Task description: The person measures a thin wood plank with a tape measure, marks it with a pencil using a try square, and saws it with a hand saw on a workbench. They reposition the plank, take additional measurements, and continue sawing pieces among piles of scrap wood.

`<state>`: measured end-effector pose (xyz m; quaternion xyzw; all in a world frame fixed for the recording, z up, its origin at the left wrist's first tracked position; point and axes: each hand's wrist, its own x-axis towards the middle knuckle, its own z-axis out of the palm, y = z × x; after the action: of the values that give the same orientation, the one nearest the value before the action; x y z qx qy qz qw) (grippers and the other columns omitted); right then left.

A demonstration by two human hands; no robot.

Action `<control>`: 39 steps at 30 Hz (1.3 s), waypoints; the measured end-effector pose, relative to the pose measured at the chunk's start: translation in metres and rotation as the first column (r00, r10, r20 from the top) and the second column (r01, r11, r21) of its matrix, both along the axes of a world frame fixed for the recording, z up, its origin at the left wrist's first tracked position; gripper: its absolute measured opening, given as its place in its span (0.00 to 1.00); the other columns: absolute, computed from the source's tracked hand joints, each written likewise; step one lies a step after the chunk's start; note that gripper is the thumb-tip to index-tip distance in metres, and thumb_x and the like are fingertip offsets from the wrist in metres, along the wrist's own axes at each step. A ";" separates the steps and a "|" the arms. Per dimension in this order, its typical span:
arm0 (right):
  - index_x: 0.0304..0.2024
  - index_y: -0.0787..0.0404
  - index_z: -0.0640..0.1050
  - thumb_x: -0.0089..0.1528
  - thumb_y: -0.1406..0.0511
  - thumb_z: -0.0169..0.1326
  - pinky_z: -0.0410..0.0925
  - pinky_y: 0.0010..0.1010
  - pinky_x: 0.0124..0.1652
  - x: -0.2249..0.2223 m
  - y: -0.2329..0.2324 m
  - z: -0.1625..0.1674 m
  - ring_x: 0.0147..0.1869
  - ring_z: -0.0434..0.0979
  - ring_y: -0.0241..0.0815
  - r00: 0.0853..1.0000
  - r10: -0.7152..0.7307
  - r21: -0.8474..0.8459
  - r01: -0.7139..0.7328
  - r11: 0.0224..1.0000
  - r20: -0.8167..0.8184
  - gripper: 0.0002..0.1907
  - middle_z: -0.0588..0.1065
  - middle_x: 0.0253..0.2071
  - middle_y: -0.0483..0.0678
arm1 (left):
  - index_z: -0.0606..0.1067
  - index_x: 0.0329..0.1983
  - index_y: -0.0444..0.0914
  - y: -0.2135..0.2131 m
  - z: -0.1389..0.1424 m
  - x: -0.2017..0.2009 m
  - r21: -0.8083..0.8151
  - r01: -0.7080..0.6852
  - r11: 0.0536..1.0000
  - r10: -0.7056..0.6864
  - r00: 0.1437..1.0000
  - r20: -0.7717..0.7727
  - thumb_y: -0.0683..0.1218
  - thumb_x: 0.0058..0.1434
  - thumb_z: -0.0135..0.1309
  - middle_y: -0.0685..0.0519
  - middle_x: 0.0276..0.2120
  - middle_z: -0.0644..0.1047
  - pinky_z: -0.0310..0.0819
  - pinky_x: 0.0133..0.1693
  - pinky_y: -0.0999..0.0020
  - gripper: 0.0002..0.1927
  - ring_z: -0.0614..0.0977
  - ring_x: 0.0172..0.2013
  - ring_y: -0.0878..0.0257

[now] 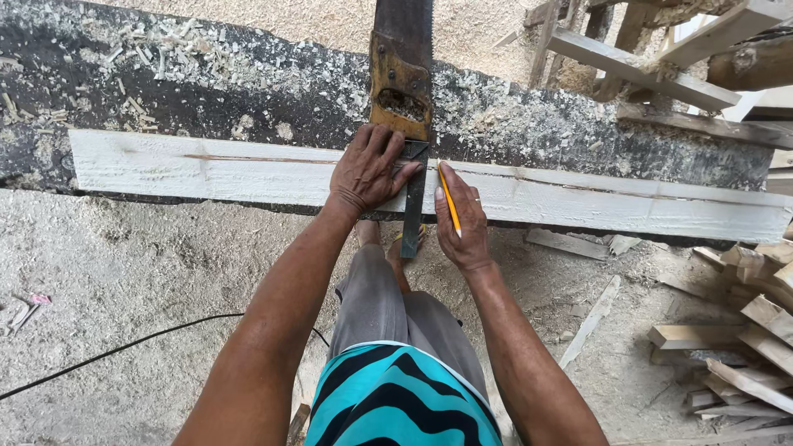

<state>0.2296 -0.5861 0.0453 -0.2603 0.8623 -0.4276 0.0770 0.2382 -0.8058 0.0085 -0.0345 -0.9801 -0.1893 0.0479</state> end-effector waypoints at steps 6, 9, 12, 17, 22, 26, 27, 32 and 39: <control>0.70 0.60 0.69 0.74 0.64 0.46 0.67 0.40 0.66 -0.004 -0.006 0.000 0.68 0.72 0.52 1.000 0.016 0.113 -0.017 0.993 0.011 0.21 0.72 0.64 0.55 | 0.71 0.55 0.35 -0.001 -0.001 0.001 0.003 0.000 1.000 0.000 0.999 -0.035 0.66 0.69 0.51 0.42 0.49 0.69 0.69 0.57 0.57 0.31 0.70 0.53 0.48; 0.70 0.59 0.69 0.73 0.65 0.47 0.68 0.40 0.66 -0.004 -0.008 0.000 0.67 0.72 0.51 0.999 0.034 0.125 -0.036 0.991 0.015 0.22 0.72 0.64 0.54 | 0.71 0.56 0.35 -0.001 -0.002 0.002 0.011 0.004 1.000 -0.003 0.999 -0.038 0.66 0.69 0.52 0.43 0.49 0.69 0.69 0.57 0.56 0.31 0.70 0.53 0.48; 0.71 0.62 0.66 0.72 0.67 0.48 0.65 0.43 0.64 -0.003 -0.007 0.000 0.68 0.71 0.55 0.993 0.107 0.164 -0.096 0.982 -0.056 0.24 0.70 0.66 0.58 | 0.71 0.56 0.36 -0.002 -0.002 0.002 0.027 0.003 1.000 -0.001 0.998 -0.059 0.66 0.68 0.53 0.43 0.49 0.69 0.69 0.57 0.56 0.30 0.70 0.52 0.47; 0.71 0.62 0.65 0.71 0.67 0.49 0.66 0.44 0.63 0.016 0.005 0.007 0.67 0.73 0.56 0.989 0.143 0.134 -0.138 0.981 -0.031 0.26 0.70 0.66 0.58 | 0.72 0.53 0.38 -0.001 -0.004 0.003 0.032 0.012 0.999 -0.009 0.996 -0.091 0.66 0.69 0.53 0.44 0.47 0.69 0.71 0.55 0.56 0.28 0.71 0.51 0.48; 0.69 0.61 0.68 0.69 0.66 0.50 0.71 0.42 0.58 0.060 0.024 0.027 0.63 0.75 0.59 0.981 0.143 0.173 -0.165 0.971 0.133 0.25 0.72 0.64 0.61 | 0.71 0.54 0.37 -0.001 -0.008 0.002 0.047 0.012 0.999 -0.009 0.998 -0.055 0.66 0.69 0.53 0.43 0.46 0.68 0.70 0.54 0.56 0.29 0.71 0.50 0.49; 0.64 0.62 0.72 0.70 0.64 0.50 0.72 0.44 0.58 0.067 0.025 0.036 0.62 0.77 0.58 0.986 0.066 0.158 -0.091 0.983 0.154 0.20 0.74 0.59 0.61 | 0.71 0.55 0.36 -0.001 -0.005 0.001 0.042 0.011 0.999 -0.010 0.999 -0.031 0.65 0.69 0.51 0.43 0.46 0.68 0.70 0.54 0.55 0.29 0.70 0.49 0.49; 0.62 0.63 0.73 0.71 0.63 0.49 0.72 0.44 0.58 0.058 0.023 0.037 0.62 0.77 0.58 0.991 0.033 0.119 -0.049 0.992 0.128 0.19 0.75 0.58 0.61 | 0.70 0.55 0.36 0.000 -0.003 -0.001 0.069 -0.001 0.998 0.006 0.998 -0.066 0.63 0.68 0.52 0.44 0.46 0.68 0.69 0.54 0.55 0.27 0.71 0.49 0.49; 0.47 0.63 0.73 0.75 0.56 0.47 0.73 0.45 0.45 -0.035 -0.010 0.039 0.43 0.82 0.50 0.920 -0.264 0.317 0.169 0.933 0.288 0.15 0.79 0.40 0.53 | 0.70 0.53 0.39 -0.003 0.018 -0.025 0.357 -0.069 0.932 0.070 0.997 0.009 0.55 0.66 0.58 0.45 0.43 0.68 0.70 0.48 0.52 0.21 0.73 0.45 0.49; 0.44 0.63 0.75 0.64 0.56 0.59 0.72 0.41 0.36 -0.136 -0.051 0.048 0.37 0.77 0.47 0.997 -0.056 0.375 0.033 0.926 0.050 0.17 0.74 0.36 0.53 | 0.65 0.58 0.40 -0.020 0.055 -0.127 0.567 -0.283 0.774 0.307 0.950 0.054 0.58 0.68 0.59 0.45 0.47 0.64 0.75 0.43 0.54 0.26 0.74 0.46 0.52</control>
<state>0.0932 -0.6374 0.0936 -0.2083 0.9309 -0.2647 0.1414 0.1114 -0.8260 0.0633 0.1314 -0.8709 -0.4618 0.1053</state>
